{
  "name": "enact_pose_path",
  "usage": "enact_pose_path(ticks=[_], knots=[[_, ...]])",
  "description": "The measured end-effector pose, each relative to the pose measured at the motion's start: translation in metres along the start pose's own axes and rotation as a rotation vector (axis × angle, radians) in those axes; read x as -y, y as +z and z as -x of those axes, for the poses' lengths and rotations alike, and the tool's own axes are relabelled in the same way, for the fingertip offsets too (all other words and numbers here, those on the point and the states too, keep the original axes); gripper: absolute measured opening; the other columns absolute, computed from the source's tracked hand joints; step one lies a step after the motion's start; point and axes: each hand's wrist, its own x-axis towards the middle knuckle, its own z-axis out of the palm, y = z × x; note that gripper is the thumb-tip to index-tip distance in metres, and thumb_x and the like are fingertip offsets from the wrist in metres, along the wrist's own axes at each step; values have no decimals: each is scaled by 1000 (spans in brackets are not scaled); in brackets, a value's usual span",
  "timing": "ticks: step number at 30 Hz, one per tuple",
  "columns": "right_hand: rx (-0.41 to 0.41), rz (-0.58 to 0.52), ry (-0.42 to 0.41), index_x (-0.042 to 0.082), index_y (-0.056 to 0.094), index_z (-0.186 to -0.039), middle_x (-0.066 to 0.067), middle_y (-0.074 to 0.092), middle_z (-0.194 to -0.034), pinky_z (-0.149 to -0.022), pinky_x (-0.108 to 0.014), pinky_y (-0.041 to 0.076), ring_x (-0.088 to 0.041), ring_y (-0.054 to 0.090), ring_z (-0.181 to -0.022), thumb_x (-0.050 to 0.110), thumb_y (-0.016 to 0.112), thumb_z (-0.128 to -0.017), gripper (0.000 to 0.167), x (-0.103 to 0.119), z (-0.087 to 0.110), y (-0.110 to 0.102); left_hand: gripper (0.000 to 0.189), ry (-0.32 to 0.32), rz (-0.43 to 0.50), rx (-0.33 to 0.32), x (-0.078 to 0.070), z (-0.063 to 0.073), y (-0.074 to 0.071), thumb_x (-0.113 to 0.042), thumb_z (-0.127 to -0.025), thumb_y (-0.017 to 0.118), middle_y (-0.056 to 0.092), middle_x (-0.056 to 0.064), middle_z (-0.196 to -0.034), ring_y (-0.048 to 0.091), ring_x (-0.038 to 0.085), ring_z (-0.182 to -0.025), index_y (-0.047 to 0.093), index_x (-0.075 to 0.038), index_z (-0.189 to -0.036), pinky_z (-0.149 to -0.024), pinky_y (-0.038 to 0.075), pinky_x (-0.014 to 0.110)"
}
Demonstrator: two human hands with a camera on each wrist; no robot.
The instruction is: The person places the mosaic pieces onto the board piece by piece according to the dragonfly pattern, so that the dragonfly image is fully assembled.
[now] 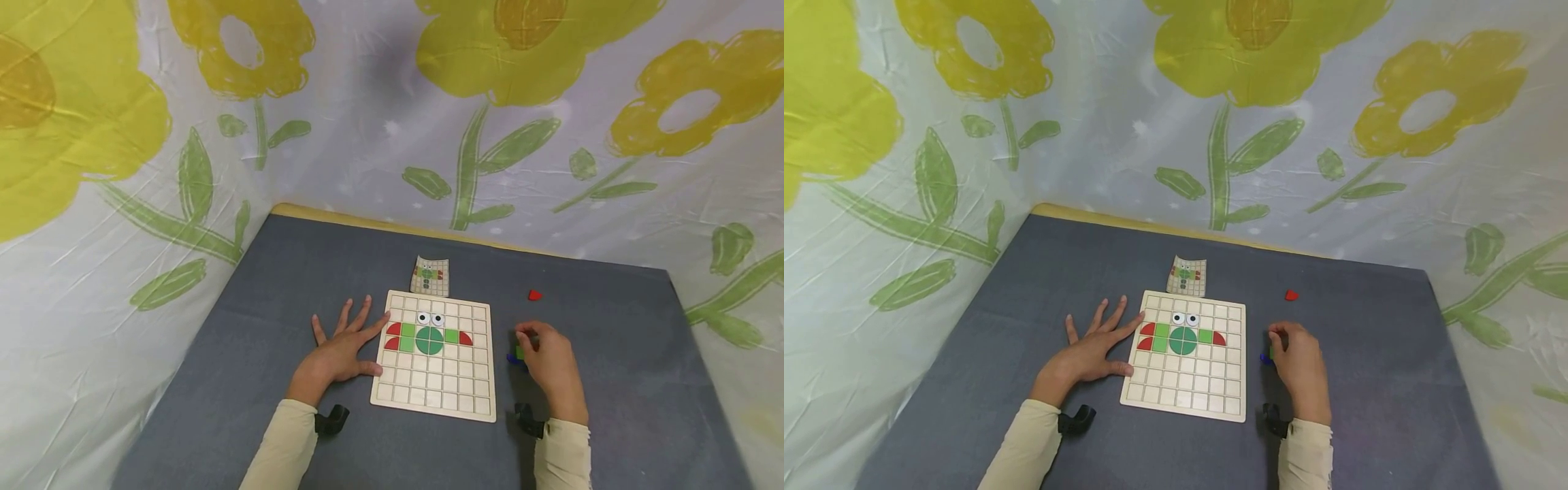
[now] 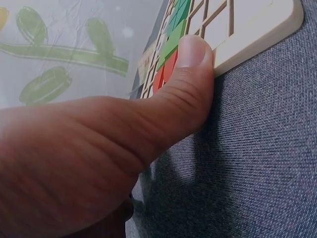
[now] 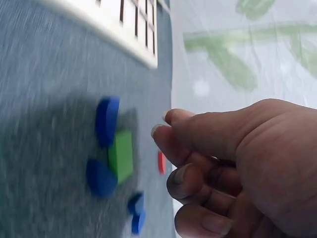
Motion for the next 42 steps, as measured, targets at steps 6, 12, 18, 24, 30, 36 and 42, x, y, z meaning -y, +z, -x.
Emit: enact_pose_path(ticks=[6, 12, 18, 24, 30, 36, 42], knots=[[39, 18, 30, 0, 75, -120, -22, 71, -119, -84, -55, 55, -34, 66, -93, 11, 70, -104, 21, -13, 9, -7, 107, 5, -15, -4, -1, 0, 0, -50, -82, 85, -4, 2, -179, -14, 37, -163, 24, -40, -169, -111, -18, 84], [85, 42, 32, 4, 76, -122, -18, 71, -118, -79, -50, 55, -29, 64, -88, 14, 75, -100, 25, -19, 15, -9, 106, -2, -26, 7, -2, 0, -1, -51, -83, 84, -4, 0, -179, -14, 36, -163, 22, -41, -169, -111, -18, 84], [114, 71, -11, 4, 76, -123, -14, 69, -116, -73, -41, 49, -21, 57, -81, 14, 80, -95, 29, -21, 18, -10, 105, 8, -18, -4, -3, 0, -1, -50, -83, 85, -3, 1, -179, -13, 37, -163, 24, -41, -169, -110, -17, 85], [133, 74, -23, 3, 75, -124, -16, 66, -121, -82, -51, 54, -27, 63, -88, 10, 80, -94, 31, -19, 21, -9, 105, 2, -25, -2, -2, 0, 0, -50, -83, 85, -3, 1, -179, -14, 36, -163, 24, -42, -169, -111, -16, 85], [138, 74, -3, 0, 74, -123, -21, 63, -126, -99, -64, 51, -45, 64, -117, 8, 80, -95, 30, -16, 22, -7, 105, 2, -22, -6, -2, 1, 0, -50, -83, 85, -2, 1, -179, -13, 37, -163, 25, -41, -169, -111, -16, 86], [131, 91, -10, 0, 73, -115, -19, 63, -118, -92, -60, 54, -39, 66, -105, 11, 82, -93, 26, -14, 19, -6, 106, -6, -29, -5, -1, 0, 1, -51, -82, 85, -3, 1, -179, -13, 37, -163, 24, -41, -169, -110, -16, 86], [104, 73, -41, 1, 70, -109, -15, 67, -107, -83, -53, 56, -33, 67, -96, 9, 83, -92, 23, -14, 17, -5, 107, 5, -21, -3, 1, 1, 1, -51, -82, 85, -4, 0, -179, -14, 36, -163, 24, -42, -169, -111, -18, 84]])
